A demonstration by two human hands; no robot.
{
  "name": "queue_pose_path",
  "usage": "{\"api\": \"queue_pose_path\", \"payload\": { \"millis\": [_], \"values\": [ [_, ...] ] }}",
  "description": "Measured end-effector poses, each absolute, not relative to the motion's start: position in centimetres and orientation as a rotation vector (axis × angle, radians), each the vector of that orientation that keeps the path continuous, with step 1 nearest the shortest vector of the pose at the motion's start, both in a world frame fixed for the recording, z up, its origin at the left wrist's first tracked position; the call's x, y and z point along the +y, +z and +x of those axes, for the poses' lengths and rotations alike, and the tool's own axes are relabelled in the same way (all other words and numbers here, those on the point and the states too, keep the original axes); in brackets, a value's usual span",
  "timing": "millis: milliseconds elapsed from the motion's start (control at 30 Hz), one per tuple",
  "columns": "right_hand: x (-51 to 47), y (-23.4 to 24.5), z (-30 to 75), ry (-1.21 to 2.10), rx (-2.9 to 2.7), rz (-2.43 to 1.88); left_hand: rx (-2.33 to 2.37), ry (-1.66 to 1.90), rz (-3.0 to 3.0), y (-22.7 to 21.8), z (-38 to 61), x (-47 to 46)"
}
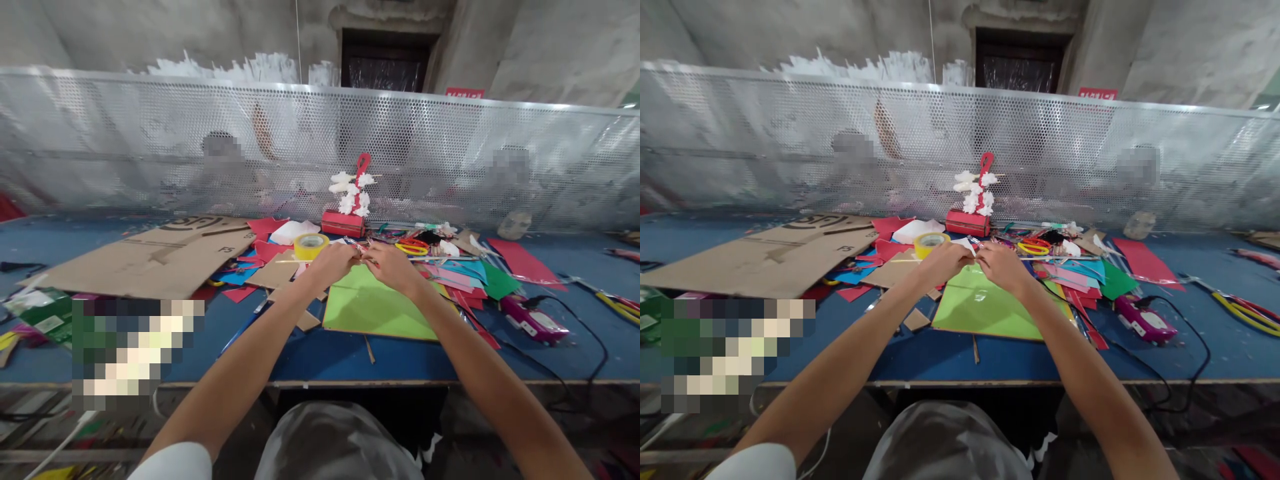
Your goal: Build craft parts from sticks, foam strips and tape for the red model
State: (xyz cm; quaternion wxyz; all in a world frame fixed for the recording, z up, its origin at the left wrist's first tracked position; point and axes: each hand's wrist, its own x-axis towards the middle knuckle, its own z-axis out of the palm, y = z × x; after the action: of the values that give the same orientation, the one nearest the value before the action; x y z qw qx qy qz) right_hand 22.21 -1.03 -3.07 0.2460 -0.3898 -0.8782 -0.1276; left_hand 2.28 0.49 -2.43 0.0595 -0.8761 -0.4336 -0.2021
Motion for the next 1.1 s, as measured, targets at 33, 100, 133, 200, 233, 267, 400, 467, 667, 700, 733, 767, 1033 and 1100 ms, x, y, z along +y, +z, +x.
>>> {"api": "queue_pose_path", "payload": {
  "millis": [33, 100, 133, 200, 233, 267, 400, 467, 667, 700, 733, 767, 1033, 1100],
  "values": [
    [-1.1, -3.0, 22.2, -0.349, -2.397, -1.058, -1.322, -0.619, -2.636, -2.4, 2.3, 0.4],
    [-1.2, -3.0, 22.1, -0.354, -2.402, -1.048, -1.333, -0.639, -2.608, -2.4, 2.3, 0.3],
    [-1.2, -3.0, 22.0, -0.358, -2.406, -1.045, -1.334, -0.648, -2.601, -2.3, 2.3, 0.2],
    [-1.2, -3.0, 22.0, -0.36, -2.417, -1.046, -1.338, -0.666, -2.599, -2.2, 2.3, 0.1],
    [-1.2, -3.0, 22.0, -0.357, -2.42, -1.05, -1.34, -0.672, -2.608, -2.2, 2.3, 0.0],
    [-1.2, -3.0, 22.0, -0.35, -2.421, -1.055, -1.342, -0.675, -2.624, -2.1, 2.3, 0.0],
    [-1.1, -2.8, 22.4, -0.289, -2.358, -1.082, -1.269, -0.784, -2.638, -1.9, 2.2, -0.1],
    [-1.0, -2.5, 22.8, -0.252, -2.26, -1.124, -1.165, -0.955, -2.558, -1.7, 2.1, -0.3],
    [-0.3, -1.9, 24.2, -0.021, -2.02, -1.186, -1.216, -1.302, -2.59, -1.0, 1.9, -0.6],
    [-0.3, -1.9, 24.3, 0.026, -2.004, -1.179, -1.289, -1.287, -2.626, -1.2, 1.9, -0.4],
    [-0.2, -1.9, 24.4, 0.075, -1.993, -1.167, -1.359, -1.272, -2.673, -1.5, 1.9, 0.0],
    [-0.3, -1.9, 24.4, 0.125, -1.985, -1.149, -1.415, -1.277, -2.735, -1.8, 2.0, 0.4],
    [-1.0, -1.9, 22.9, 0.356, -1.961, -1.03, -1.322, -1.908, -3.161, -4.4, 3.5, 2.2],
    [-1.1, -2.0, 22.8, 0.363, -1.954, -1.03, -1.321, -1.974, -3.134, -4.5, 3.6, 2.2]
  ]
}}
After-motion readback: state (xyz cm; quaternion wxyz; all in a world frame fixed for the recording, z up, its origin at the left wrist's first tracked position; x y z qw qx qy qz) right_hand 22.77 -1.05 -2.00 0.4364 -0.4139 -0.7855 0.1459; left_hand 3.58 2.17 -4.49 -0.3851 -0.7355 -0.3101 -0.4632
